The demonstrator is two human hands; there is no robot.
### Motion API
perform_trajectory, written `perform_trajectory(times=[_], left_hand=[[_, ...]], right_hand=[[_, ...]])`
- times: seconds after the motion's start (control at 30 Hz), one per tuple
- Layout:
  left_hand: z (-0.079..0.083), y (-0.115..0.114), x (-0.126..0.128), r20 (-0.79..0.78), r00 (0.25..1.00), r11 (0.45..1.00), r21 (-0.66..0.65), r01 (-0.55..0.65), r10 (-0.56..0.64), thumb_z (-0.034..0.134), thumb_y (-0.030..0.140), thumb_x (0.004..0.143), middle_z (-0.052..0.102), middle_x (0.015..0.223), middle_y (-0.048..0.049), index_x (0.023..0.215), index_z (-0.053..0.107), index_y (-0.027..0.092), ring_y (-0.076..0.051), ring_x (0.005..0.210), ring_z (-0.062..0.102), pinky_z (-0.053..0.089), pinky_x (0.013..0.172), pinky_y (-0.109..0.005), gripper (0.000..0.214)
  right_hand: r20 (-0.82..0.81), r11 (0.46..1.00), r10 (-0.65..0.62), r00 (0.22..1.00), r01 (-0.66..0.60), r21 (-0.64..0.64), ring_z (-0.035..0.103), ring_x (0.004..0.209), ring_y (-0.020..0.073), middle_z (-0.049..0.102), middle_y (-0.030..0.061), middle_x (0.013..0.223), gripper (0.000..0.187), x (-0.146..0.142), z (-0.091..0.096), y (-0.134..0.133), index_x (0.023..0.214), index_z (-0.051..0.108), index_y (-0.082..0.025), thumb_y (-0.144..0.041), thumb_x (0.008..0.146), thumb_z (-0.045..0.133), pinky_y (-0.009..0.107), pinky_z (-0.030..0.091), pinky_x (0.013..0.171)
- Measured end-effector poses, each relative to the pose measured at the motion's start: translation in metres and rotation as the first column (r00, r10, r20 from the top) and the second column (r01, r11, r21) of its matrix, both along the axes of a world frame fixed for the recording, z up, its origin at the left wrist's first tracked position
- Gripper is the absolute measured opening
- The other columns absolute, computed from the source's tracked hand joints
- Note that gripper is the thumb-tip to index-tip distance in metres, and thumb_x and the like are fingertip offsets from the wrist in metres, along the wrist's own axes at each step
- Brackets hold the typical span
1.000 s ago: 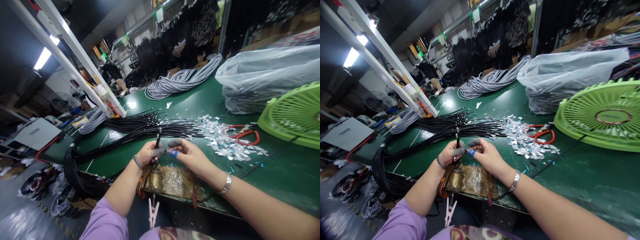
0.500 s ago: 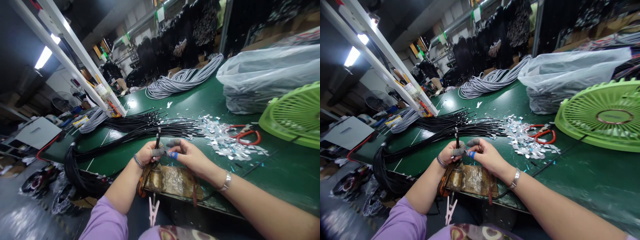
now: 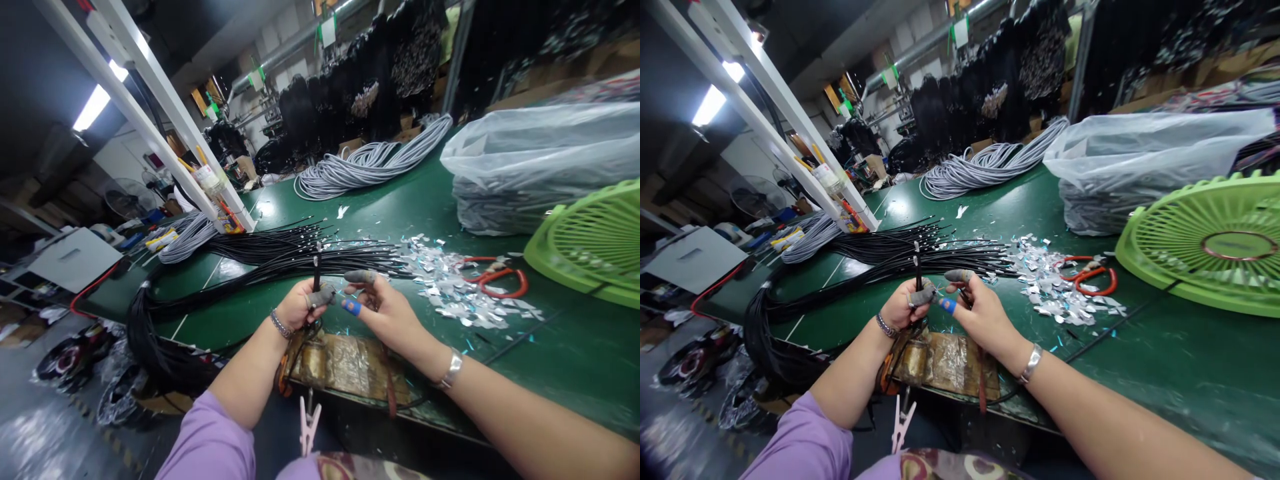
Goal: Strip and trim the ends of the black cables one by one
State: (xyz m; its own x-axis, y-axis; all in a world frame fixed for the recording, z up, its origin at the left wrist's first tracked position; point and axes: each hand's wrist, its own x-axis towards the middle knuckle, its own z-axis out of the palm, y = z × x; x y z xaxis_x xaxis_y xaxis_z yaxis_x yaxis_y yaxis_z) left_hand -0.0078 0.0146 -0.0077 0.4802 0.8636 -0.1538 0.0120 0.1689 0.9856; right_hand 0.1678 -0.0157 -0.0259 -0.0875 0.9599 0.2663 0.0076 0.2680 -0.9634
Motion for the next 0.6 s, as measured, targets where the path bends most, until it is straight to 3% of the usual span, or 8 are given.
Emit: perform_trajectory(times=[0.13,0.37,0.6], left_hand=[[0.0016,-0.0012,0.0009,-0.056,0.998,1.000,0.006,0.011,-0.010,0.075,0.062,0.055,0.040,0.039,0.0096,0.071,0.052,0.015,-0.002,0.027,0.025,0.012,0.029,-0.018,0.055],[0.0063,-0.0060,0.0035,-0.127,0.989,0.997,-0.005,0.082,-0.082,0.077,0.061,0.054,0.042,0.040,0.0083,0.069,0.054,0.013,-0.002,0.030,0.028,0.014,0.032,-0.018,0.055],[0.0040,-0.0025,-0.0004,-0.048,0.998,0.999,-0.043,0.032,-0.034,0.077,0.059,0.054,0.040,0.039,0.0098,0.069,0.049,0.016,-0.002,0.027,0.024,0.012,0.031,-0.018,0.054]], right_hand=[[0.049,0.999,-0.010,0.999,0.008,0.035,0.059,0.070,0.0199,0.069,0.0042,0.080,0.024,0.0020,0.0023,0.0012,0.090,0.063,-0.023,-0.041,0.074,0.064,0.034,0.049,0.066],[0.010,0.999,0.054,0.998,-0.054,-0.008,0.060,0.075,0.0210,0.069,0.0036,0.078,0.023,0.0013,0.0034,0.0051,0.076,0.065,-0.022,-0.046,0.074,0.065,0.035,0.049,0.073],[-0.030,0.999,0.031,0.999,-0.032,-0.015,0.062,0.081,0.0219,0.070,0.0052,0.084,0.024,0.0029,0.0089,0.0019,0.081,0.064,-0.022,-0.045,0.076,0.062,0.037,0.050,0.079]])
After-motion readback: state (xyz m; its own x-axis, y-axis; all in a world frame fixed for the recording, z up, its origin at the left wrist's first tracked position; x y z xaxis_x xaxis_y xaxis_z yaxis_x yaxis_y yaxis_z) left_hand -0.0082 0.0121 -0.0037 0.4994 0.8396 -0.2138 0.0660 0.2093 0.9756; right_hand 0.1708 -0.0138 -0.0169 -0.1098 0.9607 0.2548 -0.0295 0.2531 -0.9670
